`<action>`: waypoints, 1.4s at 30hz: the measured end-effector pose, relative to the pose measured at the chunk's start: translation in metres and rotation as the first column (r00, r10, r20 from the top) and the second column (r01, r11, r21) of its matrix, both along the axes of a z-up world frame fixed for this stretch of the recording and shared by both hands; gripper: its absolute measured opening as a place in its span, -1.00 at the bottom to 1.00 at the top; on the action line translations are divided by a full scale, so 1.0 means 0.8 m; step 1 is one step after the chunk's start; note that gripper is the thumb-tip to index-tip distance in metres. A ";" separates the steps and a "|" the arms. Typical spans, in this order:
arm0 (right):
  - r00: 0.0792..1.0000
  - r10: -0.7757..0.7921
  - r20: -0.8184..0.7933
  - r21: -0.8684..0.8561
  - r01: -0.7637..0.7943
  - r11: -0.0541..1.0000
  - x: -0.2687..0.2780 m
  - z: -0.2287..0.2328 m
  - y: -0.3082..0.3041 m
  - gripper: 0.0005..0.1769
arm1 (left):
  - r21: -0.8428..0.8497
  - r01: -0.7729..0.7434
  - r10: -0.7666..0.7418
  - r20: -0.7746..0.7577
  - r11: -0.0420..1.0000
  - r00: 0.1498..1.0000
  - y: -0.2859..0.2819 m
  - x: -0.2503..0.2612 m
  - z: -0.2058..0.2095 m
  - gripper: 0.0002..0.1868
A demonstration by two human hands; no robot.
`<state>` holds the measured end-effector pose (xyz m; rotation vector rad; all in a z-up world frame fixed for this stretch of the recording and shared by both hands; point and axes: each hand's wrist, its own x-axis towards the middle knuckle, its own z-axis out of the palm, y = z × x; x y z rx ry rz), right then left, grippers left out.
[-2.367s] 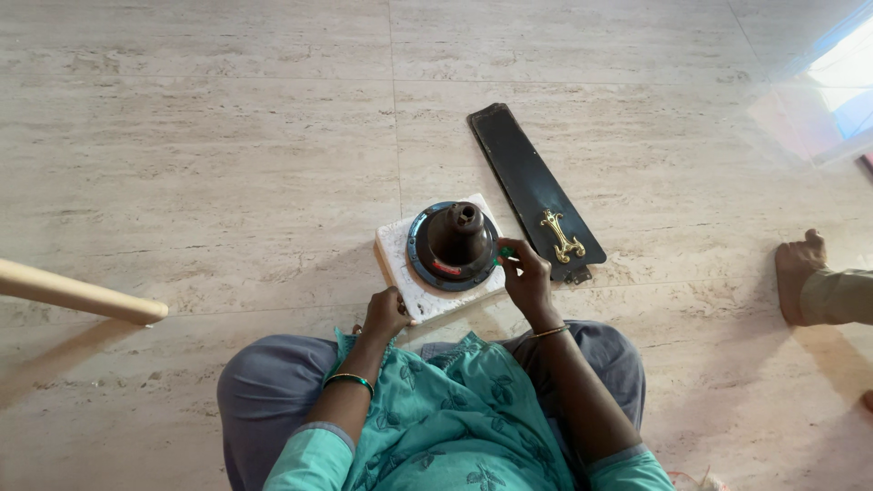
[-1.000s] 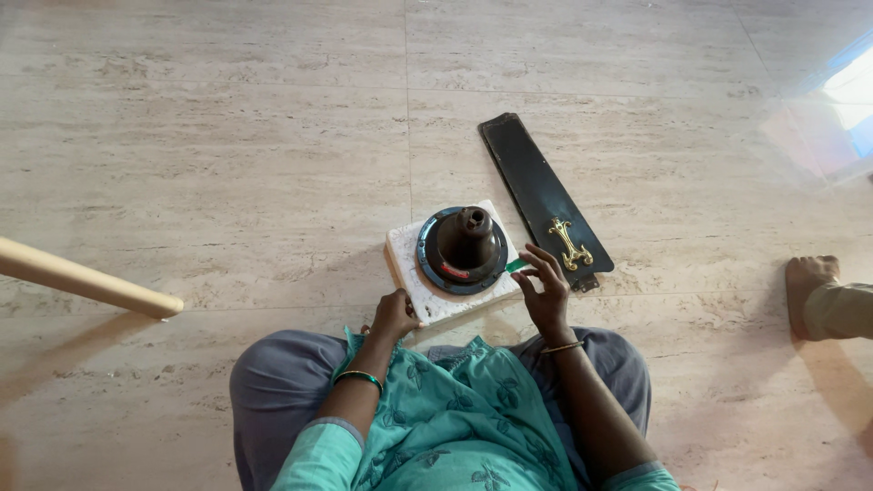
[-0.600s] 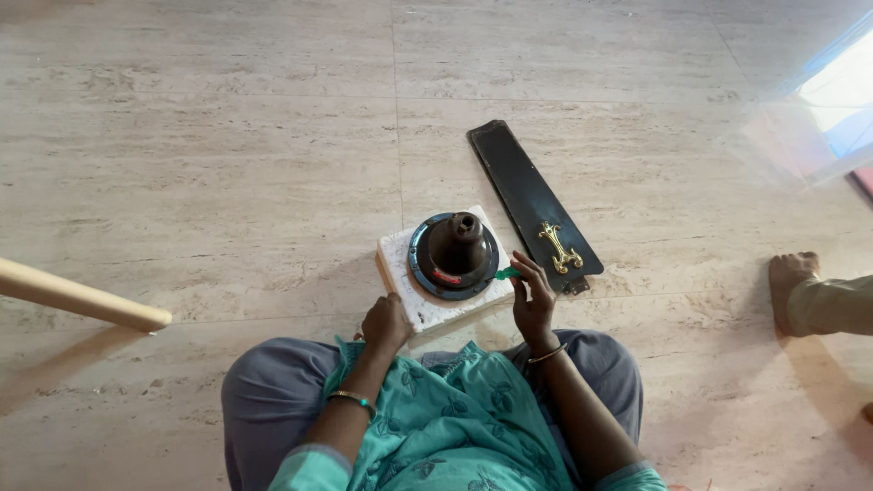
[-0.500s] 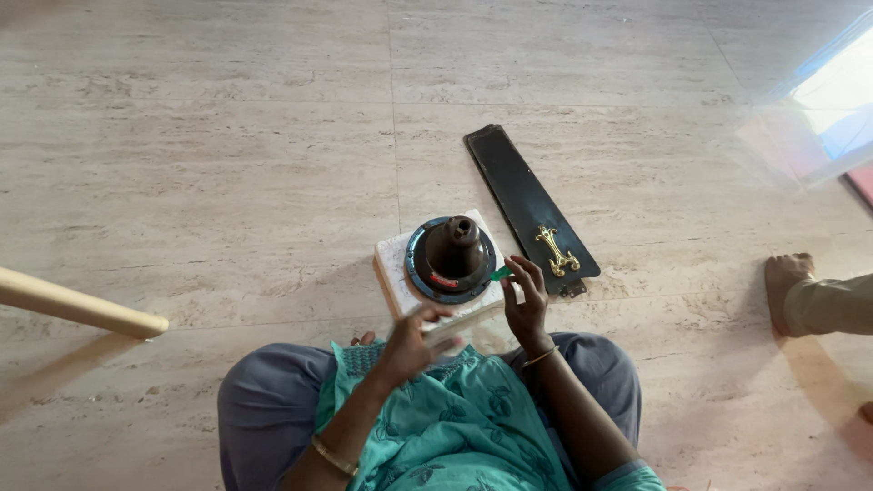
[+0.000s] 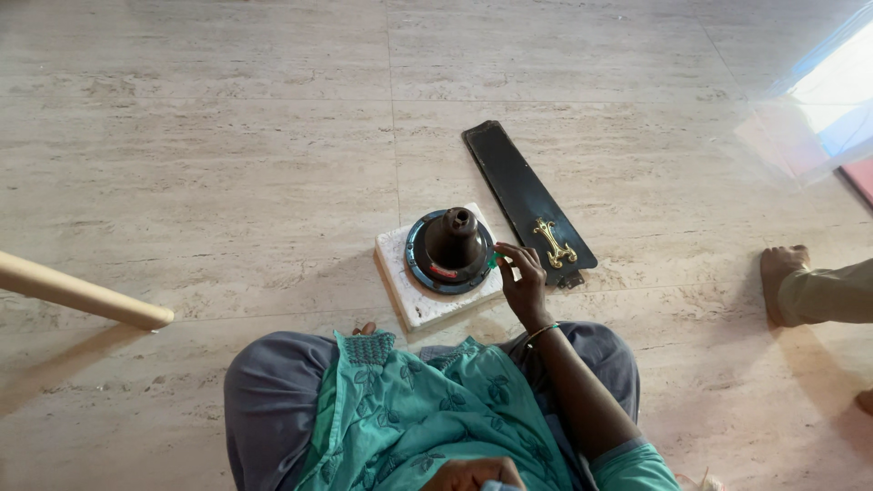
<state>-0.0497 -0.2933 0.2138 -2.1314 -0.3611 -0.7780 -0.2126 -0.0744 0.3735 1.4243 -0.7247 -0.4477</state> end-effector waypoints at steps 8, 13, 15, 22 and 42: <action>0.999 0.048 -0.020 0.041 -0.048 0.998 0.004 0.001 0.010 -0.77 | 0.037 -0.108 0.106 0.067 0.993 0.992 0.014 0.011 0.042 -0.63; 0.999 0.024 -0.031 0.046 -0.023 0.999 0.009 0.004 0.002 -0.75 | 0.067 -0.163 0.156 0.096 0.984 0.983 0.038 0.047 0.069 -0.66; 1.000 0.012 -0.016 0.086 -0.011 0.996 0.019 0.003 0.001 -0.75 | 0.066 -0.149 0.142 0.090 0.987 0.986 0.035 0.048 0.073 -0.66; 1.000 -0.003 -0.029 0.114 0.007 0.993 0.029 -0.001 0.005 -0.81 | 0.018 -0.070 0.069 0.035 0.997 0.997 0.007 0.029 0.074 -0.69; 0.992 -0.019 -0.128 0.022 0.022 1.000 0.047 0.004 0.032 -0.82 | -0.109 0.241 -0.249 -0.072 0.964 0.966 0.020 0.085 0.037 -0.76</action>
